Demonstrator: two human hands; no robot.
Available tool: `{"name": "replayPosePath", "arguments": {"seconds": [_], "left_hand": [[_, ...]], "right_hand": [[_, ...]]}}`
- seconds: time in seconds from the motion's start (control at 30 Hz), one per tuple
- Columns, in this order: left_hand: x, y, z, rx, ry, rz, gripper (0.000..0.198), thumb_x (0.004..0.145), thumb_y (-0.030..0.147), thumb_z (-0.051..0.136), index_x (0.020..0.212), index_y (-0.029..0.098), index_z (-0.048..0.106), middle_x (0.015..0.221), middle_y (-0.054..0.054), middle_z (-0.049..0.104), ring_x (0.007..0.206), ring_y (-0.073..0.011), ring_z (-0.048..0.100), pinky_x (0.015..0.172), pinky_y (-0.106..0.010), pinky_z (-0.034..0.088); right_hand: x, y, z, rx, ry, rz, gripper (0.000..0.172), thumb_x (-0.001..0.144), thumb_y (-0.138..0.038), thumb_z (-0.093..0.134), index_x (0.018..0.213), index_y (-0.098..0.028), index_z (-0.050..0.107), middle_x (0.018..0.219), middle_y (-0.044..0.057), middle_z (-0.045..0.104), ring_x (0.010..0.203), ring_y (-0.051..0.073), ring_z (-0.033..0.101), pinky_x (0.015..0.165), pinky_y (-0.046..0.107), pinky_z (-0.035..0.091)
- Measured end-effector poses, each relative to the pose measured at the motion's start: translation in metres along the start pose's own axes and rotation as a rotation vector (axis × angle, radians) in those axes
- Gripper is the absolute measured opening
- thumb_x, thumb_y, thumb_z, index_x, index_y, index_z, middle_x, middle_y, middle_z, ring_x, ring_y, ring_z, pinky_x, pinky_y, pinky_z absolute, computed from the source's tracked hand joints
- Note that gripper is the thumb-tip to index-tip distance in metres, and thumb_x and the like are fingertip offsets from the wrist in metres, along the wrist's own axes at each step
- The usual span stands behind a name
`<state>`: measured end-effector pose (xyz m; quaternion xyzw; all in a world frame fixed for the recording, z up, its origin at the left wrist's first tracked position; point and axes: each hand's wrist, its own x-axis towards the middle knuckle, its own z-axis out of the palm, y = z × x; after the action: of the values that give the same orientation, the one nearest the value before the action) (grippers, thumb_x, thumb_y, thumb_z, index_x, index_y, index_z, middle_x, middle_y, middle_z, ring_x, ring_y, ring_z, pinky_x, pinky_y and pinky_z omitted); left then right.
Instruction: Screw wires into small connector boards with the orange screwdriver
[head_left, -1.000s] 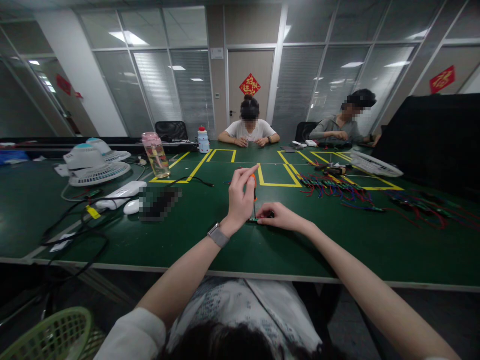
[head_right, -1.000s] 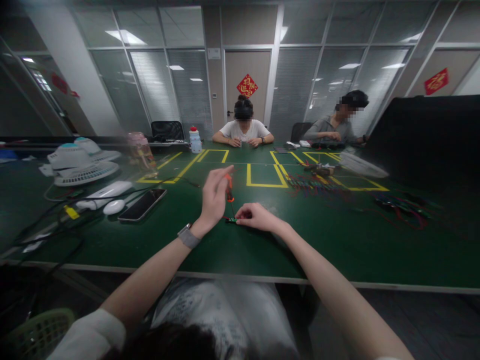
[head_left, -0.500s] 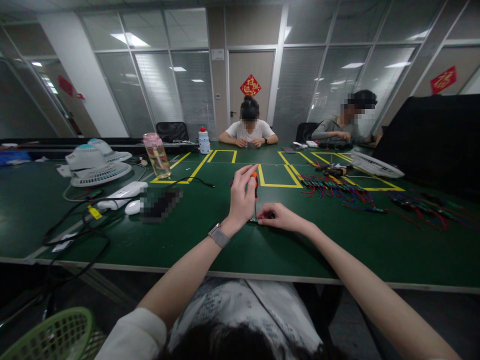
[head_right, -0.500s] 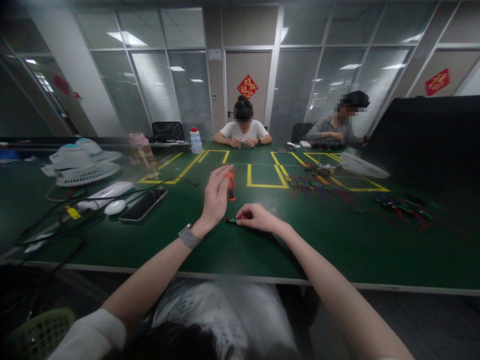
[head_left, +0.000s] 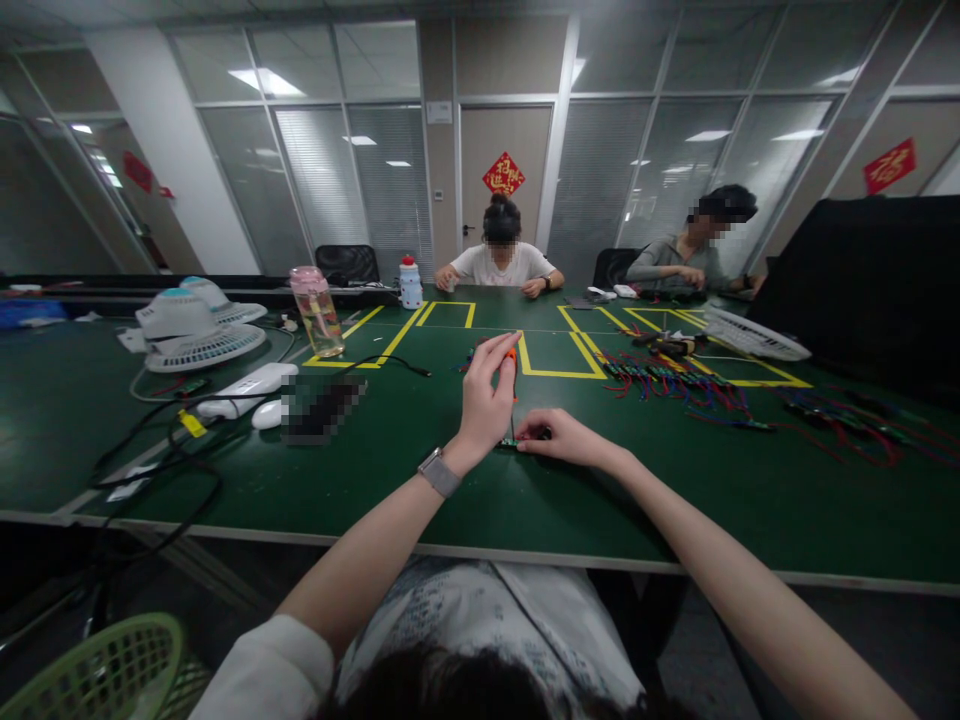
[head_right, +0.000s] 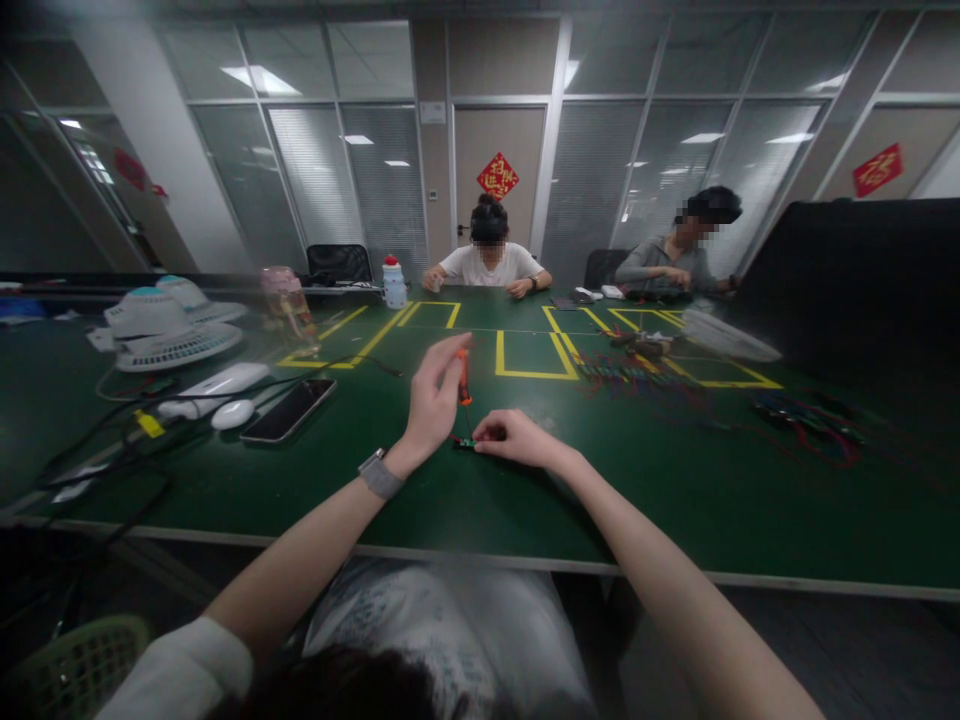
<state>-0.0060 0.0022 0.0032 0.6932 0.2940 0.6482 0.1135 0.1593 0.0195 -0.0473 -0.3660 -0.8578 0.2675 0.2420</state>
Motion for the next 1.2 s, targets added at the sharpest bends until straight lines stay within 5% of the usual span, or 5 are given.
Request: {"name": "replayPosePath", "arguments": {"seconds": [0.3, 0.5, 0.77, 1.0, 1.2], "left_hand": [[0.0010, 0.0034, -0.0013, 0.128, 0.076, -0.005, 0.018, 0.084, 0.024, 0.064, 0.101, 0.021, 0.069, 0.096, -0.005, 0.059, 0.092, -0.0168, 0.058, 0.086, -0.029, 0.047], [0.0007, -0.0019, 0.0010, -0.050, -0.027, -0.050, 0.034, 0.096, 0.019, 0.038, 0.124, 0.022, 0.057, 0.113, -0.007, 0.062, 0.102, -0.0161, 0.060, 0.088, -0.029, 0.048], [0.0011, 0.0051, -0.0015, 0.100, 0.035, 0.029, 0.019, 0.081, 0.024, 0.067, 0.100, 0.021, 0.069, 0.092, -0.003, 0.057, 0.083, -0.0142, 0.056, 0.077, -0.026, 0.048], [0.0005, 0.0005, 0.0004, -0.139, -0.081, -0.051, 0.032, 0.097, 0.022, 0.038, 0.123, 0.022, 0.057, 0.111, -0.006, 0.062, 0.092, -0.0133, 0.061, 0.085, -0.028, 0.048], [0.0009, 0.0026, 0.0005, 0.016, -0.020, -0.026, 0.020, 0.087, 0.027, 0.061, 0.105, 0.023, 0.067, 0.096, -0.004, 0.060, 0.087, -0.0145, 0.058, 0.079, -0.026, 0.048]], "right_hand": [[0.0001, 0.0007, -0.0001, -0.011, 0.002, 0.003, 0.021, 0.077, -0.033, 0.065, 0.086, -0.014, 0.070, 0.075, 0.004, 0.066, 0.066, 0.015, 0.057, 0.063, 0.026, 0.044], [0.0002, 0.0003, -0.0004, -0.014, 0.002, -0.003, 0.022, 0.077, -0.033, 0.065, 0.086, -0.013, 0.070, 0.076, 0.005, 0.066, 0.067, 0.015, 0.056, 0.063, 0.026, 0.044], [0.0001, -0.0003, -0.0006, -0.002, 0.002, -0.015, 0.022, 0.078, -0.033, 0.065, 0.085, -0.013, 0.070, 0.075, 0.004, 0.064, 0.066, 0.015, 0.056, 0.063, 0.026, 0.044], [0.0003, 0.0025, 0.0002, 0.000, 0.001, -0.015, 0.021, 0.078, -0.033, 0.066, 0.085, -0.014, 0.070, 0.076, 0.004, 0.065, 0.067, 0.015, 0.056, 0.063, 0.026, 0.045], [0.0004, 0.0010, -0.0005, -0.006, -0.005, -0.002, 0.022, 0.078, -0.033, 0.065, 0.085, -0.014, 0.070, 0.075, 0.004, 0.065, 0.067, 0.015, 0.056, 0.063, 0.026, 0.045]]}}
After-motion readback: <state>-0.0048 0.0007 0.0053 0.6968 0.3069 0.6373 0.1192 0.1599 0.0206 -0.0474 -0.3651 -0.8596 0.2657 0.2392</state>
